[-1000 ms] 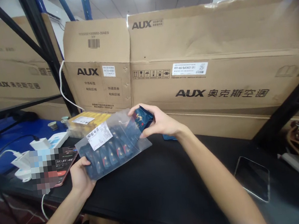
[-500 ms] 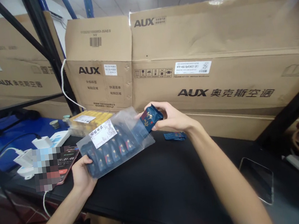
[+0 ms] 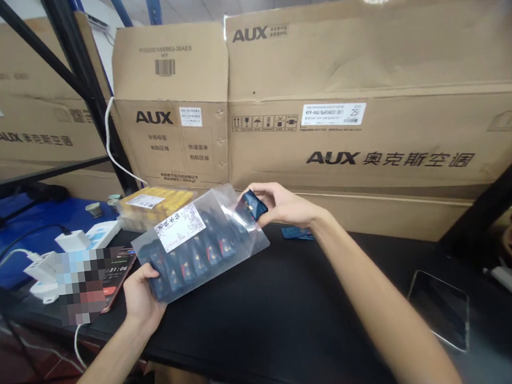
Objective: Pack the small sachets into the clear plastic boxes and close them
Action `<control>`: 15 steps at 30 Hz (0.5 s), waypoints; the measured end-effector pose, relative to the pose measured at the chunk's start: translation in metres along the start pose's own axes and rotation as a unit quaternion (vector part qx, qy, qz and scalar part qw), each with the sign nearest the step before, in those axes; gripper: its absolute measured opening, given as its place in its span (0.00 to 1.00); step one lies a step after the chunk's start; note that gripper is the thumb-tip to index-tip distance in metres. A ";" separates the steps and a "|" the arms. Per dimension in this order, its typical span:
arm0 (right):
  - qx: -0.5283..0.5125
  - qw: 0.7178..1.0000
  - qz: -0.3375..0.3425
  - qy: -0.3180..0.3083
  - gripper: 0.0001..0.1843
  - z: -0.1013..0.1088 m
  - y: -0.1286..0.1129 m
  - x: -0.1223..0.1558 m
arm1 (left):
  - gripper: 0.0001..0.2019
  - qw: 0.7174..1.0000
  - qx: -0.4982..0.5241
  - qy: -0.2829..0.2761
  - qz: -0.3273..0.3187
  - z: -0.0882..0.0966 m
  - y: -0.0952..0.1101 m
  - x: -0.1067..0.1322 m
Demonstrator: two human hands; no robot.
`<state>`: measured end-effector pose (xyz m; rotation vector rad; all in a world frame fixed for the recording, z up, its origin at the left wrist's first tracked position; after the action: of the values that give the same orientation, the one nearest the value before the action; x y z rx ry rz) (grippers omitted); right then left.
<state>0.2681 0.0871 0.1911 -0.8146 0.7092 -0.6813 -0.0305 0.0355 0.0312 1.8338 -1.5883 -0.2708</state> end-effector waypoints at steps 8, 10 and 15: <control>-0.007 0.987 0.066 -0.149 0.32 0.002 0.001 0.004 | 0.15 1.000 -0.007 0.013 0.005 -0.003 0.001 0.005; -0.013 0.986 0.083 -0.145 0.36 0.002 -0.001 0.004 | 0.15 1.000 -0.004 0.017 0.005 -0.004 0.002 0.005; 0.021 0.990 0.022 -0.136 0.46 -0.004 -0.003 0.006 | 0.15 1.000 0.002 0.015 0.008 -0.005 0.002 0.005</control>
<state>0.2680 0.0799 0.1897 -0.8313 0.4634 -0.5314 -0.0282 0.0325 0.0373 1.8200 -1.5820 -0.2314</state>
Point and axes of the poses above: each hand's wrist, its own x-axis away from the middle knuckle, its own z-axis out of the back of the hand, y = z × x, the point moved 2 cm from there along -x, towards the middle knuckle, and after that the axes turned 6 degrees about x, right-handed, at the moved point
